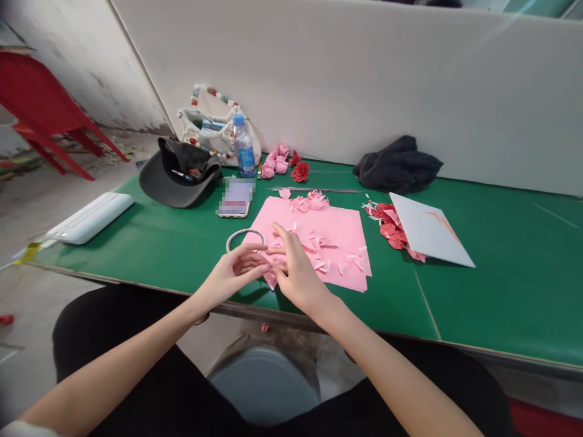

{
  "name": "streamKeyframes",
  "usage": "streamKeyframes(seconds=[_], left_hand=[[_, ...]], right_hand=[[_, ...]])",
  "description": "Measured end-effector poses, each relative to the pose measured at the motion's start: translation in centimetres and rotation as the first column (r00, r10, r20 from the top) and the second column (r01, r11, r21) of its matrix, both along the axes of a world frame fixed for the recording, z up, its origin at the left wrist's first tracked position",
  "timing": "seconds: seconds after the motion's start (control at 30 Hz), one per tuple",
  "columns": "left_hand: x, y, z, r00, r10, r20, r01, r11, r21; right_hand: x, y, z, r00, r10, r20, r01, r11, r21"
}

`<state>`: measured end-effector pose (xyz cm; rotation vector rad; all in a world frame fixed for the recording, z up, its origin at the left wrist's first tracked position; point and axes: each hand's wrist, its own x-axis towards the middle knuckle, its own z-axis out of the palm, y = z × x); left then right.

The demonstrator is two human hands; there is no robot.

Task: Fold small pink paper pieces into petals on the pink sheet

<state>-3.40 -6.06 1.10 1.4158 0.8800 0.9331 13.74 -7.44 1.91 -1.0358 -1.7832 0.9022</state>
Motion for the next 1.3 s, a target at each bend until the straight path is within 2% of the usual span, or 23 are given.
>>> streamKeyframes(seconds=[0.1,0.27,0.47,0.6,0.77,0.93,1.0,1.07,1.17,1.3], left_hand=[[-0.2,0.0,-0.2,1.000,-0.004,-0.022,0.004,1.000,0.006],[-0.4,0.4,-0.1,0.996,0.071,0.055,-0.069,0.996,-0.049],[-0.4,0.6,-0.5,0.998,-0.066,0.022,0.068,0.989,-0.130],[-0.1,0.5,-0.9,0.991,-0.102,0.086,0.118,0.971,-0.207],[0.0,0.5,-1.1,0.995,-0.038,0.095,0.058,0.973,-0.223],[0.1,0.5,-0.9,0.990,0.118,0.075,-0.095,0.962,-0.258],[0.1,0.6,-0.9,0.983,0.151,0.102,-0.119,0.956,-0.269],[0.0,0.6,-0.9,0.977,0.176,0.118,-0.141,0.956,-0.259],[0.1,0.5,-0.9,0.977,0.182,0.113,-0.151,0.958,-0.242],[0.2,0.1,-0.9,0.977,0.171,0.125,-0.135,0.957,-0.255]], right_hand=[[-0.1,0.2,-0.3,0.999,-0.044,-0.012,0.044,0.998,0.034],[0.1,0.7,-0.3,0.993,-0.107,-0.055,0.110,0.993,0.053],[0.3,1.0,-0.2,0.986,-0.106,-0.129,0.109,0.994,0.013],[0.2,1.0,-0.3,0.988,-0.074,-0.132,0.072,0.997,-0.018],[0.1,1.0,-0.4,0.993,-0.059,-0.103,0.059,0.998,0.000],[0.4,1.3,0.2,0.969,-0.167,-0.182,0.175,0.984,0.031],[0.5,1.3,0.7,0.944,-0.183,-0.273,0.174,0.983,-0.055],[0.5,1.2,1.0,0.919,-0.177,-0.352,0.109,0.973,-0.205],[0.2,0.9,0.9,0.891,-0.196,-0.410,0.017,0.916,-0.401],[-0.2,0.9,0.3,0.864,-0.272,-0.423,0.026,0.864,-0.503]])
